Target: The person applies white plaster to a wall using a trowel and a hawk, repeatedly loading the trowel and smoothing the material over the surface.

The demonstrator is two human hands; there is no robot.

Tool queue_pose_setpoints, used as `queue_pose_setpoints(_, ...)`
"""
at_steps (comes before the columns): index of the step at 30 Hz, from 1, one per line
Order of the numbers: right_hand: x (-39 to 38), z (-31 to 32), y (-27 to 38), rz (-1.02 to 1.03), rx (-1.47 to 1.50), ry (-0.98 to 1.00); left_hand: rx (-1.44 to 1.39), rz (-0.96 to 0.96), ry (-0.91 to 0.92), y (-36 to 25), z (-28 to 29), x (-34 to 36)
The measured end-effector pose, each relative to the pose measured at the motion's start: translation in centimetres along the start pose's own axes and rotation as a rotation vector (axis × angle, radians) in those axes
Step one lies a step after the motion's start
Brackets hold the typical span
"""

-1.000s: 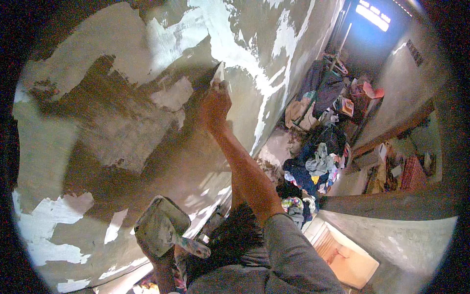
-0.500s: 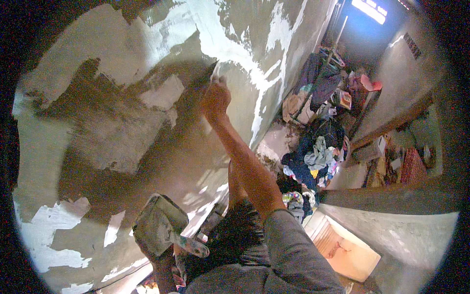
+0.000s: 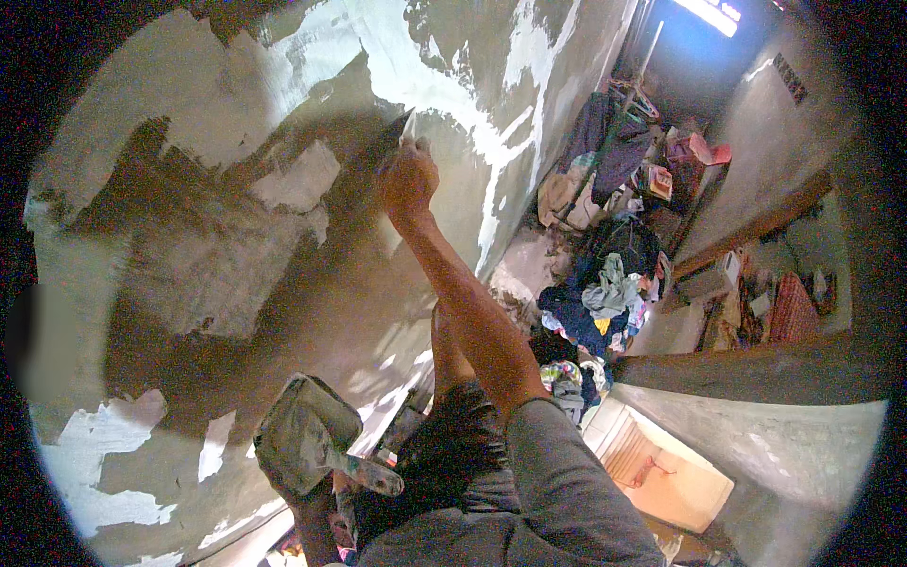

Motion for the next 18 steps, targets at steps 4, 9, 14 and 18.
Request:
queue_pose_setpoints(4, -1.5, -0.1, 2.1, 0.024, 0.008, 0.015, -0.129, 0.038, -0.076, -0.4, 0.3, 0.1)
queue_pose_setpoints(9, 2.0, -2.5, -6.3, -0.129, -0.065, 0.07, -0.22, 0.1, 0.015, 4.2, 1.4, -0.4)
queue_pose_setpoints(14, -0.8, 0.9, -1.1, -0.025, -0.076, 0.031, -1.008, 0.529, -0.157, 0.3, -0.3, -0.7)
queue_pose_setpoints(18, -5.3, 2.0, 1.4, 0.086, -0.064, -0.001, -0.558, 0.273, -0.069, 2.3, 0.5, -1.0)
Point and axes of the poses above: each hand's wrist, its own x-axis towards the middle knuckle, its own z-axis out of the back of the hand, y = z × x, the point moved 3 cm from there along x, towards the middle knuckle, and after that the axes turned 1 degree about -y, right-handed, at the moved point
